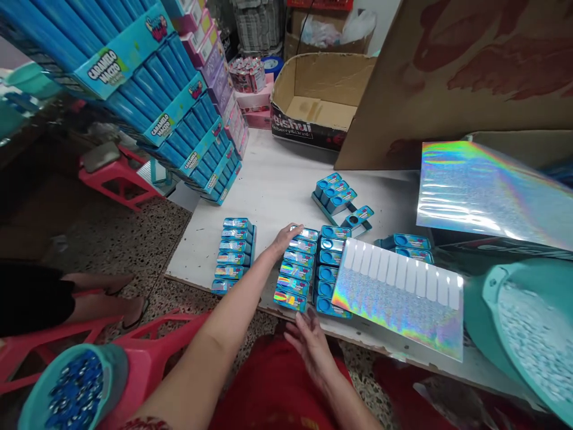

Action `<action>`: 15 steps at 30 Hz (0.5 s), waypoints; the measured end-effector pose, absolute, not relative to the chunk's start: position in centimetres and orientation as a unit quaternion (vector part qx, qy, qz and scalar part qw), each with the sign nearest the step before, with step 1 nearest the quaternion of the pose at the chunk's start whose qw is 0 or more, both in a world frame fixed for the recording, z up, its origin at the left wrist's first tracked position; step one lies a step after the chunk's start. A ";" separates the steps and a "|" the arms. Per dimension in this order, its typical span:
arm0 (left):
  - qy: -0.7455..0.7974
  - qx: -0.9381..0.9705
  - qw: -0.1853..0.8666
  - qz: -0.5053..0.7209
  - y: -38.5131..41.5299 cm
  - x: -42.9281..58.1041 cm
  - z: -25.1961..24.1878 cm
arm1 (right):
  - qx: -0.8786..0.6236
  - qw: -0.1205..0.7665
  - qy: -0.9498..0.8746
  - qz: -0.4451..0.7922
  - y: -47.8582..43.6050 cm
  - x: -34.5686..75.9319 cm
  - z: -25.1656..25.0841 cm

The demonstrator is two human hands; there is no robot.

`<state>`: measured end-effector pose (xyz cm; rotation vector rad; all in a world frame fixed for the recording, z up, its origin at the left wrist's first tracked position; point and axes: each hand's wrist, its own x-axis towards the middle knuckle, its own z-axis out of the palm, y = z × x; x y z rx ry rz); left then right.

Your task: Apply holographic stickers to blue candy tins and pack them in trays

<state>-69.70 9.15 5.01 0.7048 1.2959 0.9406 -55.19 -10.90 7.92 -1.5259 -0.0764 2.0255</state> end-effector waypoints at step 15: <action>0.616 0.315 0.579 0.431 0.2 -69.6 7.8 | -0.533 0.281 0.024 0.798 -12.5 -56.1 10.0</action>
